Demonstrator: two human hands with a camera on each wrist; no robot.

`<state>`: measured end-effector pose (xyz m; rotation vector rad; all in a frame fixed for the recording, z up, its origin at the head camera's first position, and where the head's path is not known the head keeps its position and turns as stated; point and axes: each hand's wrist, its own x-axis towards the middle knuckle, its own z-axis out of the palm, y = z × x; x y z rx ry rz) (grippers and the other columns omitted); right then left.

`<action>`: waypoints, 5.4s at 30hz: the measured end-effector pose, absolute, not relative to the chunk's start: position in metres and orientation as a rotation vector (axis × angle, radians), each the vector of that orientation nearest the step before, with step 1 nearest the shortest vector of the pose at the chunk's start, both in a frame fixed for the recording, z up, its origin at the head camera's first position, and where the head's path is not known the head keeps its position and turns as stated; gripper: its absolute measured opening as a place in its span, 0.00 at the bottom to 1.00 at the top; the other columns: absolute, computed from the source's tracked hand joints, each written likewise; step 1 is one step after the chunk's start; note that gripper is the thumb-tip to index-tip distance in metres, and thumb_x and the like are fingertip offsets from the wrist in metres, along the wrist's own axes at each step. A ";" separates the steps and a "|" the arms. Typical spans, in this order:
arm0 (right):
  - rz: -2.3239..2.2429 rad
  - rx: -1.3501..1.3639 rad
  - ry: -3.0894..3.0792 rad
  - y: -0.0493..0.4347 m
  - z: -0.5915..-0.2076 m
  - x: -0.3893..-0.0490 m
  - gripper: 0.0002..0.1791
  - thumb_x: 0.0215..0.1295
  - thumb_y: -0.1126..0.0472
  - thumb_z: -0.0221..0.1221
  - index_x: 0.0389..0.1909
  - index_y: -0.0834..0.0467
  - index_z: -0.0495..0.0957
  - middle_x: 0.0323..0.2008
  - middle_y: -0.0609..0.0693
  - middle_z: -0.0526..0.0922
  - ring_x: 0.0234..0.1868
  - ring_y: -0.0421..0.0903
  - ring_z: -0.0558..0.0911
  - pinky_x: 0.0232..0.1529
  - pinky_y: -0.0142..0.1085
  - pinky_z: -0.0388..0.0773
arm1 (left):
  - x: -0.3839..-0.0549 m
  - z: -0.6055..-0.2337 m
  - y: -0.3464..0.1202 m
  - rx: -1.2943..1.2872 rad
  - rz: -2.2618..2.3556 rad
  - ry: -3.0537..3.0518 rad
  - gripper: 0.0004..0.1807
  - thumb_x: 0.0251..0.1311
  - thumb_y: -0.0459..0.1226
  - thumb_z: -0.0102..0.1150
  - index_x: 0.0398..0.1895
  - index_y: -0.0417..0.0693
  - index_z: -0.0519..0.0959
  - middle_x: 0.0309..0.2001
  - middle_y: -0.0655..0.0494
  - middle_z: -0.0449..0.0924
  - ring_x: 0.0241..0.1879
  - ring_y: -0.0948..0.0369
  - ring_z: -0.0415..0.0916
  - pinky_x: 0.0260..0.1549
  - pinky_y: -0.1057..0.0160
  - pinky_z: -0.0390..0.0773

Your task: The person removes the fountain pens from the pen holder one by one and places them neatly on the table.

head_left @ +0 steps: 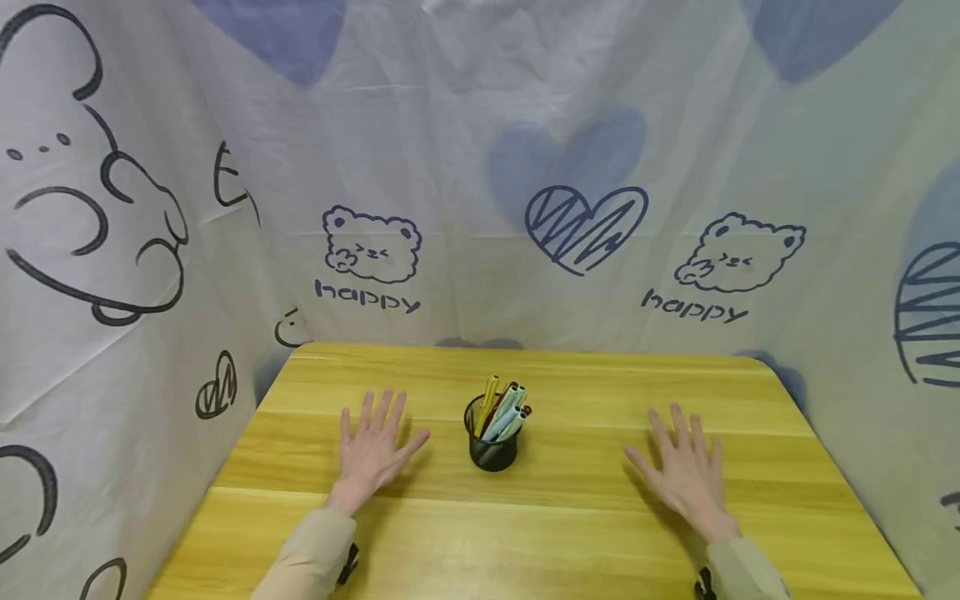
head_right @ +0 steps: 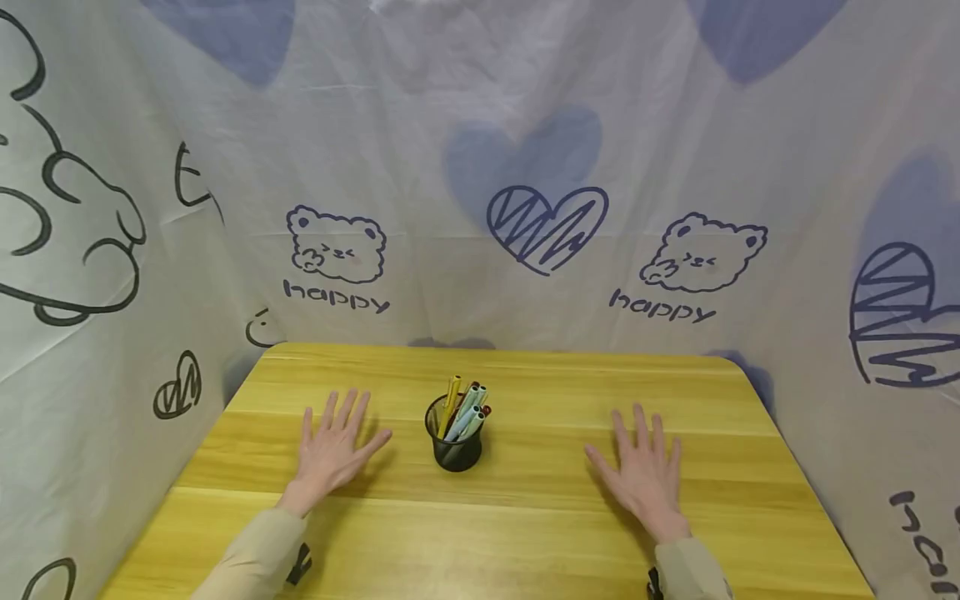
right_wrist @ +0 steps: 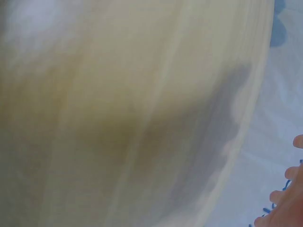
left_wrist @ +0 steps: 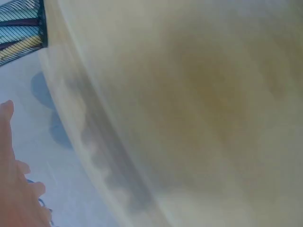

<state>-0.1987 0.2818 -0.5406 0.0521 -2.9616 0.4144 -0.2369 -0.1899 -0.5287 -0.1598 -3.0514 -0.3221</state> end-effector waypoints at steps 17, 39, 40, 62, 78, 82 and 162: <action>0.635 0.331 -2.753 0.232 -0.511 -0.202 0.41 0.68 0.40 0.60 0.74 0.59 0.63 0.70 0.67 0.65 0.69 0.68 0.66 0.68 0.67 0.63 | -0.226 -0.505 -0.159 -0.423 -0.724 -3.065 0.47 0.69 0.65 0.45 0.82 0.57 0.44 0.82 0.53 0.43 0.82 0.46 0.35 0.77 0.33 0.30; 1.305 0.529 -2.562 0.158 -0.495 -0.210 0.23 0.64 0.54 0.68 0.56 0.60 0.78 0.46 0.51 0.82 0.47 0.49 0.80 0.53 0.48 0.82 | -0.237 -0.503 -0.128 -0.580 -1.484 -2.917 0.54 0.58 0.60 0.66 0.82 0.64 0.47 0.82 0.56 0.49 0.81 0.48 0.46 0.75 0.32 0.50; 1.330 0.534 -2.554 0.155 -0.495 -0.210 0.23 0.63 0.55 0.68 0.55 0.61 0.78 0.45 0.51 0.83 0.46 0.49 0.80 0.52 0.47 0.83 | -0.239 -0.504 -0.127 -0.591 -1.511 -2.907 0.54 0.58 0.59 0.68 0.82 0.63 0.47 0.81 0.57 0.50 0.81 0.48 0.47 0.75 0.33 0.51; 1.693 0.326 -2.528 0.122 -0.493 -0.222 0.12 0.61 0.63 0.70 0.43 0.62 0.82 0.33 0.54 0.84 0.31 0.36 0.79 0.35 0.27 0.81 | -0.258 -0.517 -0.112 -0.715 -1.964 -2.711 0.53 0.58 0.40 0.73 0.80 0.41 0.49 0.79 0.39 0.53 0.78 0.41 0.54 0.75 0.40 0.59; 1.713 0.327 -2.491 0.114 -0.493 -0.225 0.08 0.61 0.66 0.69 0.39 0.63 0.82 0.28 0.53 0.79 0.26 0.37 0.74 0.27 0.25 0.71 | -0.260 -0.519 -0.112 -0.678 -1.915 -2.755 0.52 0.58 0.42 0.73 0.80 0.44 0.52 0.78 0.41 0.55 0.77 0.42 0.55 0.74 0.40 0.62; 1.746 0.342 -2.457 0.115 -0.494 -0.224 0.08 0.61 0.66 0.69 0.39 0.63 0.82 0.28 0.54 0.78 0.26 0.36 0.73 0.27 0.24 0.71 | -0.259 -0.518 -0.113 -0.680 -1.883 -2.775 0.53 0.58 0.44 0.73 0.80 0.44 0.51 0.79 0.42 0.55 0.77 0.43 0.56 0.74 0.41 0.63; 2.237 0.015 -2.249 0.173 -0.521 -0.212 0.34 0.68 0.78 0.53 0.74 0.67 0.56 0.51 0.67 0.72 0.32 0.42 0.88 0.36 0.35 0.86 | -0.245 -0.519 -0.118 -0.674 -1.866 -2.768 0.53 0.58 0.46 0.73 0.80 0.46 0.51 0.79 0.44 0.53 0.78 0.42 0.54 0.74 0.37 0.60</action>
